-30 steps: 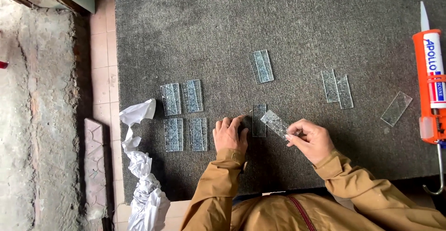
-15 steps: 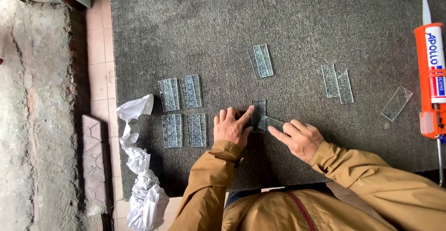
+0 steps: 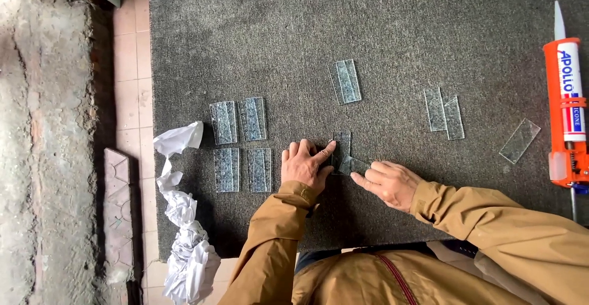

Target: The person arranges small rectangular glass tiles on a gray carpeted surface, aligning them into a grid pattern. They pick up tiles, place them, and adjust positions to form a compact block, occasionally using a caulking gun nearby.

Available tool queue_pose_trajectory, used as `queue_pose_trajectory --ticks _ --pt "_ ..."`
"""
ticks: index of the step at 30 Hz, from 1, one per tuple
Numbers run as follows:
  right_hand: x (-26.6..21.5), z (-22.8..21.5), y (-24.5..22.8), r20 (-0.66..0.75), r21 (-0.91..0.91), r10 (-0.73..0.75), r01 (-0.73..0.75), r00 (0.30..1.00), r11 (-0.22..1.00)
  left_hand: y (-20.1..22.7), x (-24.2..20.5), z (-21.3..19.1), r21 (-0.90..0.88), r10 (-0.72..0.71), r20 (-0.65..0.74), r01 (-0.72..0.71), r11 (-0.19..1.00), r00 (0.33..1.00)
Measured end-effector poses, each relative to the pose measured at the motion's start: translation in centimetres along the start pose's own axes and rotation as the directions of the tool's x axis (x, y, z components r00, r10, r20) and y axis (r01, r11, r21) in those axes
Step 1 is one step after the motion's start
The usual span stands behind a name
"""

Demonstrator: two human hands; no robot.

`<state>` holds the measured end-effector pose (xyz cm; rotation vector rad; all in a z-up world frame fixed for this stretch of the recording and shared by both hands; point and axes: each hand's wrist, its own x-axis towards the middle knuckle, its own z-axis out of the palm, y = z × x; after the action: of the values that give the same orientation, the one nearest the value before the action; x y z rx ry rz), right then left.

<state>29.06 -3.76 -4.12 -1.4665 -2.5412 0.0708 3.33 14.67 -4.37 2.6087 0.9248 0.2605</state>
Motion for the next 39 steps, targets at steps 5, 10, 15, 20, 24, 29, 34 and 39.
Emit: queue_pose_trajectory --ticks 5,10,15,20,24,29,34,39 --pt "0.2 -0.8 -1.2 0.029 0.038 0.001 -0.002 1.000 0.999 0.2 -0.1 -0.4 -0.002 -0.014 0.008 0.014 1.000 1.000" --pt "-1.3 0.4 -2.3 -0.010 0.067 0.031 -0.031 0.999 0.997 0.5 0.0 -0.7 0.001 -0.020 0.021 0.020 1.000 1.000" --pt "-0.9 -0.2 -3.2 -0.092 0.129 0.289 -0.277 0.953 0.952 1.2 -0.3 -0.9 -0.018 -0.034 0.017 0.034 0.999 0.999" --pt "0.4 -2.1 -3.0 0.036 0.283 0.482 -0.471 0.876 0.836 1.3 -0.6 -0.8 -0.016 -0.039 -0.074 0.037 0.999 0.997" --pt "0.4 -2.2 -1.5 0.064 0.208 0.423 -0.427 0.904 0.880 1.7 -0.7 -0.8 -0.011 -0.038 -0.083 0.037 0.999 0.996" --pt "-1.3 -2.0 -1.3 0.124 0.204 0.309 -0.329 0.943 0.922 1.9 -0.7 -1.1 0.001 -0.076 -0.054 0.076 0.997 0.996" --pt "0.9 -4.1 -1.4 -0.045 0.206 0.344 -0.329 0.938 0.922 1.7 -0.7 -1.1 -0.018 -0.089 -0.066 0.088 0.996 0.994" --pt "2.2 -1.7 -0.2 -0.180 0.107 0.285 -0.270 0.941 0.957 1.9 -0.5 -1.6 -0.018 -0.087 -0.058 0.086 0.996 0.995"
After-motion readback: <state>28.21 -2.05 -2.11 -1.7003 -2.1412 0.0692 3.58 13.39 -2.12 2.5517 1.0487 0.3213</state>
